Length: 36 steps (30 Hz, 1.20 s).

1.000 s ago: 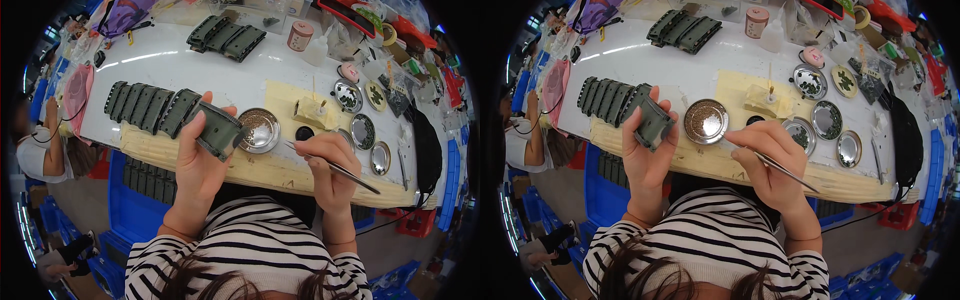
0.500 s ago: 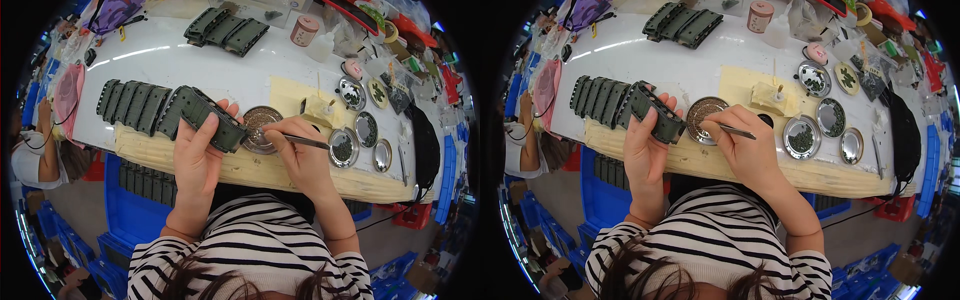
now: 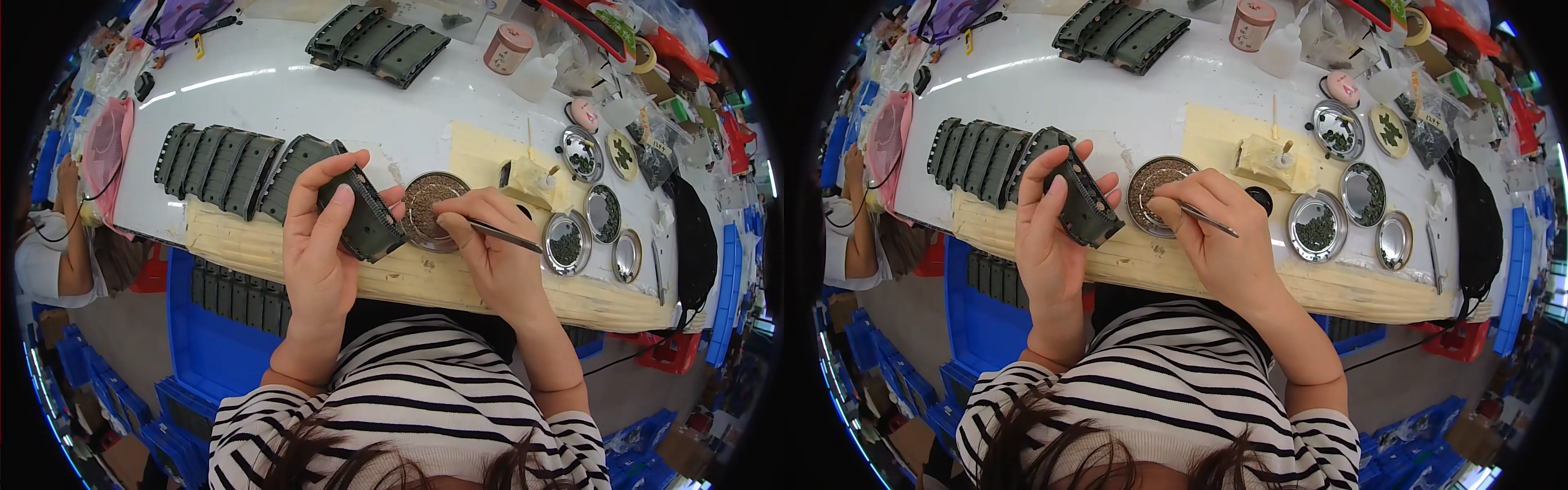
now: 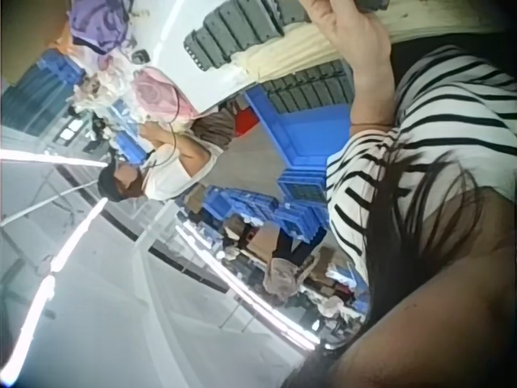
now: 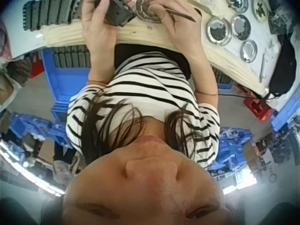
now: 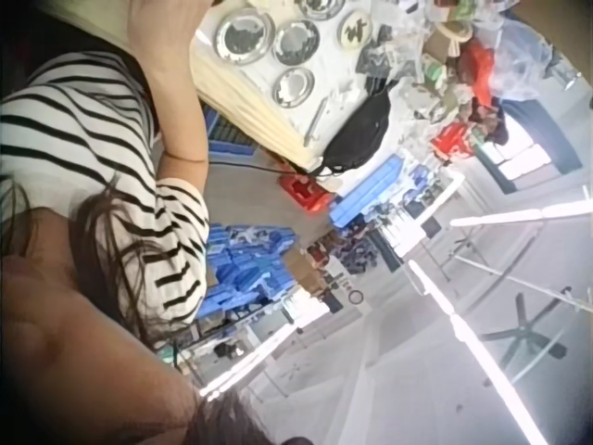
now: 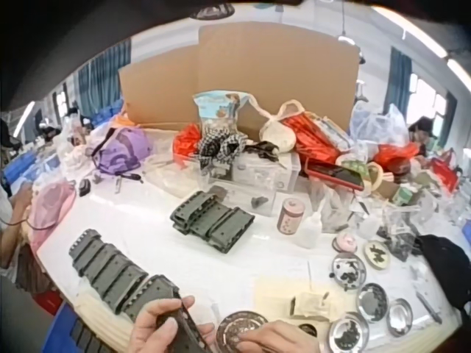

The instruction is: Assembling and detailing parts of a toy tank model using tools.

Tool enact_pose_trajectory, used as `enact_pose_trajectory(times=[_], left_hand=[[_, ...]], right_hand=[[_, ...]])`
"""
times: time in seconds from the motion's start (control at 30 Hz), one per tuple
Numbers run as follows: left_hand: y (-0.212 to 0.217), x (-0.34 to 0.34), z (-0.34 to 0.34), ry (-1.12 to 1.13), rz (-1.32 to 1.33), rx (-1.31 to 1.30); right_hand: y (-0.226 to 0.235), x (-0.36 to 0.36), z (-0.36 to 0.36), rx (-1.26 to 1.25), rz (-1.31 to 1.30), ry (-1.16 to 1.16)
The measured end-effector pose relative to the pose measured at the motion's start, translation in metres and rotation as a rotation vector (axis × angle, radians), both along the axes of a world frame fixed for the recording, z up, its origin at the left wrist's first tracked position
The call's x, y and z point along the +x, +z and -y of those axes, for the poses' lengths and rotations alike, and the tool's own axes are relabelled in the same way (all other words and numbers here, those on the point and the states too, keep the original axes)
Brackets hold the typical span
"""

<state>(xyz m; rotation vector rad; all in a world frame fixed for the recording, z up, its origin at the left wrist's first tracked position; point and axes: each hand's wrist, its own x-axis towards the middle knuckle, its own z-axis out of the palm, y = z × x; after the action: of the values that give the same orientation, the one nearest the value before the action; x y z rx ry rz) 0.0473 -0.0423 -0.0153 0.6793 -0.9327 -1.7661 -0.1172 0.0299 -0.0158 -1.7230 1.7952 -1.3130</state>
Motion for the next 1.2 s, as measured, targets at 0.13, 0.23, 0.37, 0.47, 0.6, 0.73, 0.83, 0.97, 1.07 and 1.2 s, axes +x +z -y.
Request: enact_pose_trajectory(times=[0.13,0.23,0.37,0.47,0.6,0.73,0.83,0.97,1.07,1.2], left_hand=[[-0.001,-0.002,-0.001,0.017,-0.028,0.029],[-0.003,-0.002,-0.001,0.007,-0.023,0.019],[-0.005,-0.002,-0.001,0.000,-0.008,0.007],[-0.004,-0.003,-0.003,-0.034,0.016,-0.004],[-0.001,-0.005,-0.013,-0.282,-0.088,0.045],[0.005,-0.018,-0.023,-0.564,-0.126,0.319],[0.003,-0.021,-0.026,-0.682,-0.250,0.361],[-0.001,-0.026,-0.025,-0.706,-0.282,0.358],[-0.002,-0.030,-0.030,-0.618,-0.190,0.244],[0.002,-0.041,-0.038,-0.448,-0.135,0.150]], right_hand=[[-0.002,0.000,0.001,-0.006,0.000,0.012],[-0.004,0.000,0.003,-0.035,-0.015,0.021],[-0.005,-0.001,0.002,-0.056,0.002,0.034],[0.006,-0.006,-0.003,-0.098,0.116,0.047],[0.023,-0.011,-0.013,-0.170,0.356,0.106],[0.026,-0.017,-0.016,-0.176,0.414,0.164],[0.022,-0.022,-0.019,-0.172,0.390,0.172],[0.021,-0.028,-0.022,-0.169,0.333,0.166],[0.021,-0.025,-0.029,-0.234,0.358,0.103],[0.030,-0.022,-0.040,-0.258,0.190,0.098]])
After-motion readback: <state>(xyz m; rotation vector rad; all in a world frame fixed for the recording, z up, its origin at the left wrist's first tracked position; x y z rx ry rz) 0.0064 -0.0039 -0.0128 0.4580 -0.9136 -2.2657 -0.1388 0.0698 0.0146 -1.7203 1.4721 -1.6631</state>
